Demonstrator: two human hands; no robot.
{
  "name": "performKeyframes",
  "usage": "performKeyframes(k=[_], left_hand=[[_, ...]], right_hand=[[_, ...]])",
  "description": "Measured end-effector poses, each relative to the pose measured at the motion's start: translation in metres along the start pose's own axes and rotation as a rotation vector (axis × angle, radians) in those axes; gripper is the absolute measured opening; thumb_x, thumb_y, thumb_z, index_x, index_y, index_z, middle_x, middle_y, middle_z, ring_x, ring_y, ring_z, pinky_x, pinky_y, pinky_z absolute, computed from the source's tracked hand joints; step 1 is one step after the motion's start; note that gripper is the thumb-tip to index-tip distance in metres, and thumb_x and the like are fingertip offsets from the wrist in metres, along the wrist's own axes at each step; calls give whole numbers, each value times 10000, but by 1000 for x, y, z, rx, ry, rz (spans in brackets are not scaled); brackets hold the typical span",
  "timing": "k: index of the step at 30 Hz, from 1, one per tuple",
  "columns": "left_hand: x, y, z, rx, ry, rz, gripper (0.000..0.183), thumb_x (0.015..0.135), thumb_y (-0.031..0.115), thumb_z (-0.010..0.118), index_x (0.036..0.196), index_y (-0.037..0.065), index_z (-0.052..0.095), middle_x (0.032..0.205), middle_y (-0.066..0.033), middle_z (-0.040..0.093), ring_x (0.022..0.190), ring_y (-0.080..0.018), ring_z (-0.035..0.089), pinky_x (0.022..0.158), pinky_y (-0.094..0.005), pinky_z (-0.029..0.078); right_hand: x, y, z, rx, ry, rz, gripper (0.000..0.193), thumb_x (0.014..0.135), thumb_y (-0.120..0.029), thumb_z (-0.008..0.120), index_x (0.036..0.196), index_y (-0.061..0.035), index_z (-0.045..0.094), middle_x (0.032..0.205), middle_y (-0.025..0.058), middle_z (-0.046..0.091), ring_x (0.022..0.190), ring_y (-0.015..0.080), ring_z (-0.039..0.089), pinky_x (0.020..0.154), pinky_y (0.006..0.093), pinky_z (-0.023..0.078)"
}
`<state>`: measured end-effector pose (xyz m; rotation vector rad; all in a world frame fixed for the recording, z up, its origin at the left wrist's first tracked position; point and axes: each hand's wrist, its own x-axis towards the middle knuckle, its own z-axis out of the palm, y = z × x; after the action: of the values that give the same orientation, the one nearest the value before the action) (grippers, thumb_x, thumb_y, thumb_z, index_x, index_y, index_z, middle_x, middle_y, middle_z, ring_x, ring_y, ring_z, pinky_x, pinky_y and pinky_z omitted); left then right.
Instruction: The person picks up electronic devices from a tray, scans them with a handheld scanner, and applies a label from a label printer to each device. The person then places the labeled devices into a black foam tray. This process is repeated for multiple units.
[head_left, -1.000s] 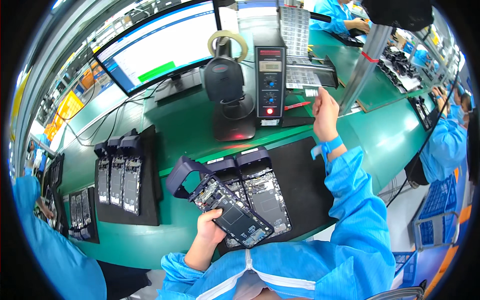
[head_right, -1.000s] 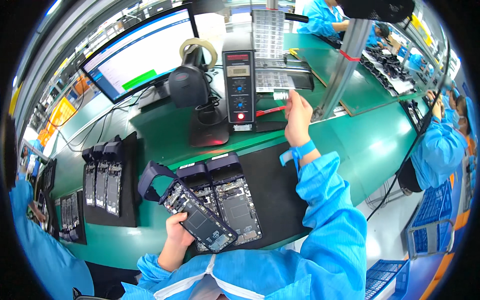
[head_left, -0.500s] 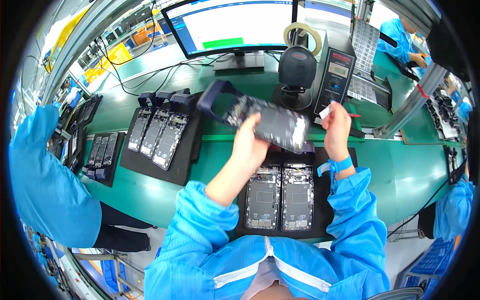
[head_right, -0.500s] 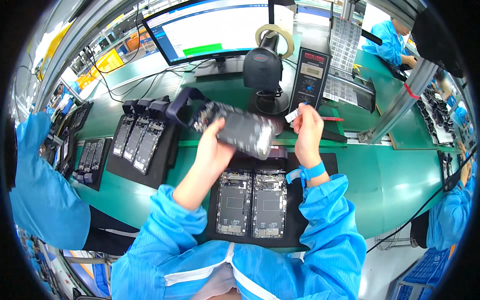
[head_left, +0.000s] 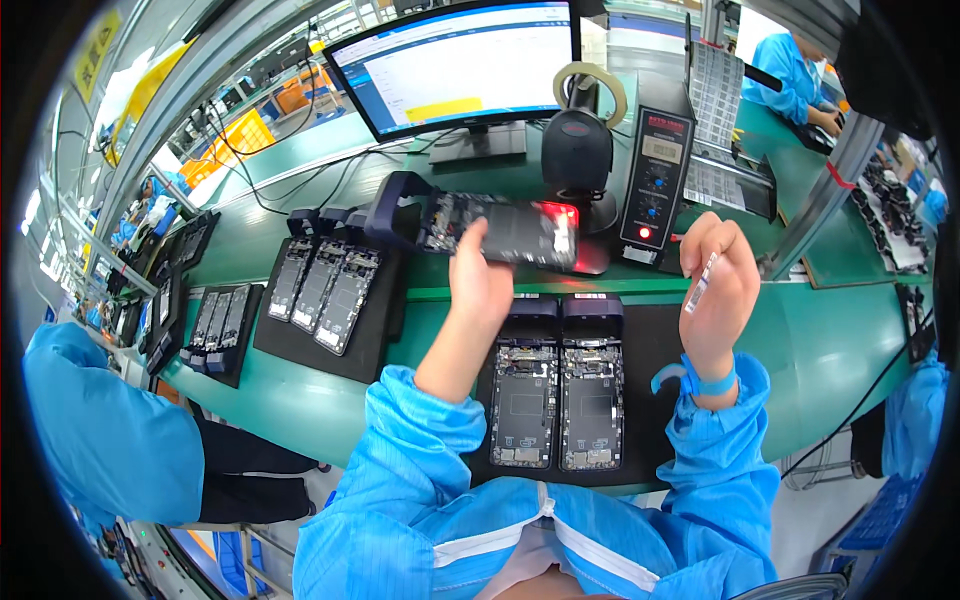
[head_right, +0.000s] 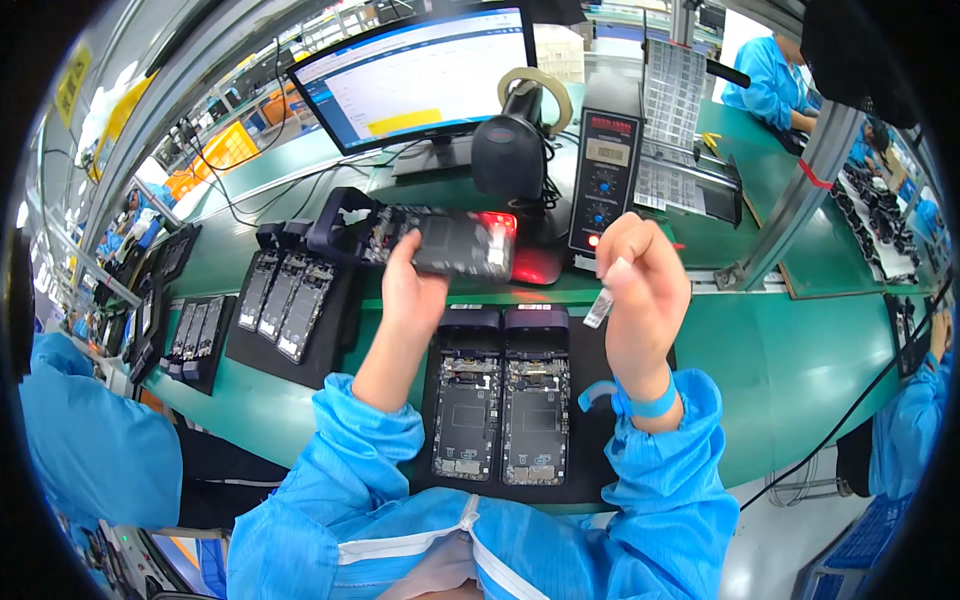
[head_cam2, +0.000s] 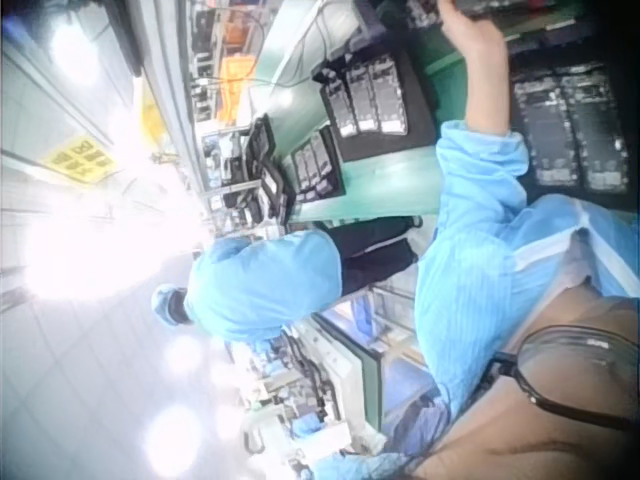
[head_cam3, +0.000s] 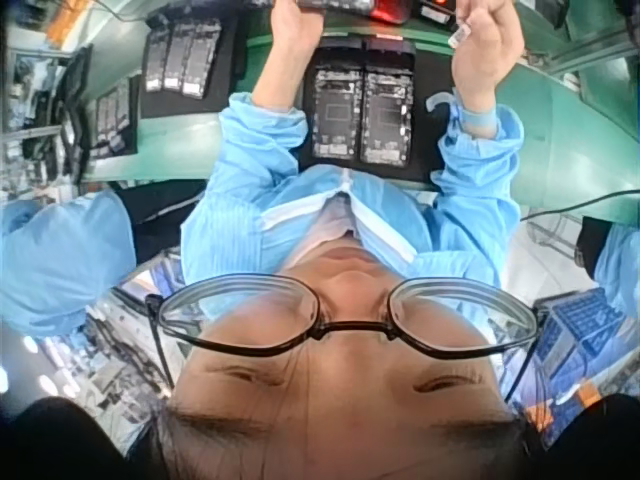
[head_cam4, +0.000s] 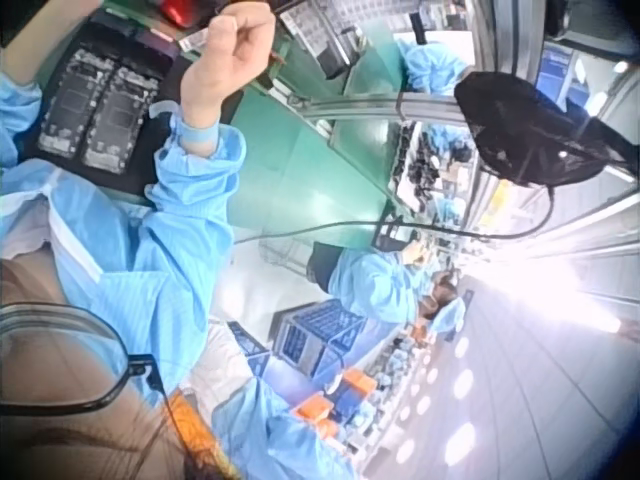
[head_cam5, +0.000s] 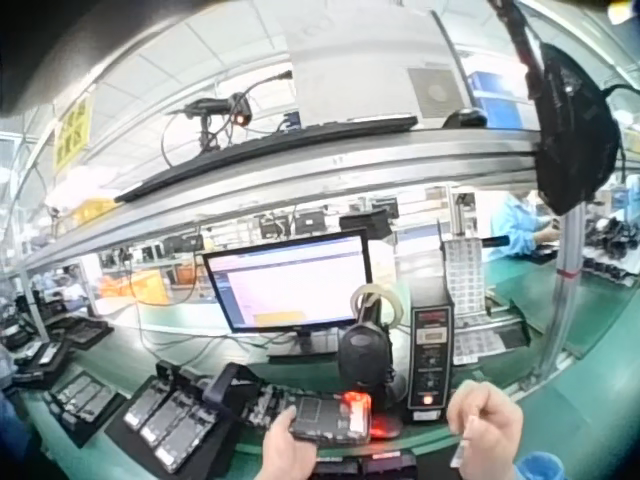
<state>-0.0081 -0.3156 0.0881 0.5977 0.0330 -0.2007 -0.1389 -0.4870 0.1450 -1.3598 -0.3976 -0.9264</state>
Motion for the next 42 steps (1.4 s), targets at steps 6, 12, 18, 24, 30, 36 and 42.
performKeyframes(k=[6,12,18,24,30,36,42], left_hand=[[-95,-6,-1,879,-350,364,313,828,122,544,1090,-34,474,1035,-97,538,934,-159,522,812,-301,421],[-102,-11,-25,1050,-620,364,507,704,2,574,1191,-4,434,1196,-171,444,1092,-305,461,899,-363,400],[-102,-19,-37,986,-497,273,454,717,20,584,1153,-15,463,1158,-159,462,1060,-281,484,873,-352,422],[-111,-9,-28,1086,-521,324,482,695,53,607,1145,-38,461,1151,-168,467,1050,-303,489,868,-361,425],[-121,5,-26,1084,-611,317,466,698,50,605,1138,-24,468,1101,-145,485,983,-279,513,832,-332,439],[-129,14,-40,597,-584,-79,471,748,68,635,1166,5,427,1073,-87,534,993,-154,505,850,-303,421],[-143,18,-73,1116,-392,-42,731,700,122,680,1278,-13,255,1283,-173,322,1142,-273,387,924,-389,347]], right_hand=[[-16,-39,27,-32,-289,176,441,642,-243,722,888,-48,413,1198,180,348,1138,253,338,976,372,226],[-27,-40,33,145,-486,161,396,660,-161,734,876,-39,426,1242,246,342,1101,248,406,921,360,320],[-31,-38,40,84,-458,147,316,705,-189,698,823,-48,441,1243,252,347,1053,232,451,877,323,363],[-38,-39,42,-48,-454,100,407,671,-141,731,906,-53,411,1190,219,395,1063,236,448,904,340,353],[-40,-39,45,273,-441,320,912,629,-257,772,1302,-50,192,1143,147,417,1087,231,418,921,365,341],[-64,-26,38,-415,-655,347,690,731,-54,623,1310,-20,249,1005,159,563,814,262,588,706,318,462],[-113,-21,-17,-259,2,521,539,785,25,543,1269,60,307,1134,142,517,987,177,524,829,260,416]])
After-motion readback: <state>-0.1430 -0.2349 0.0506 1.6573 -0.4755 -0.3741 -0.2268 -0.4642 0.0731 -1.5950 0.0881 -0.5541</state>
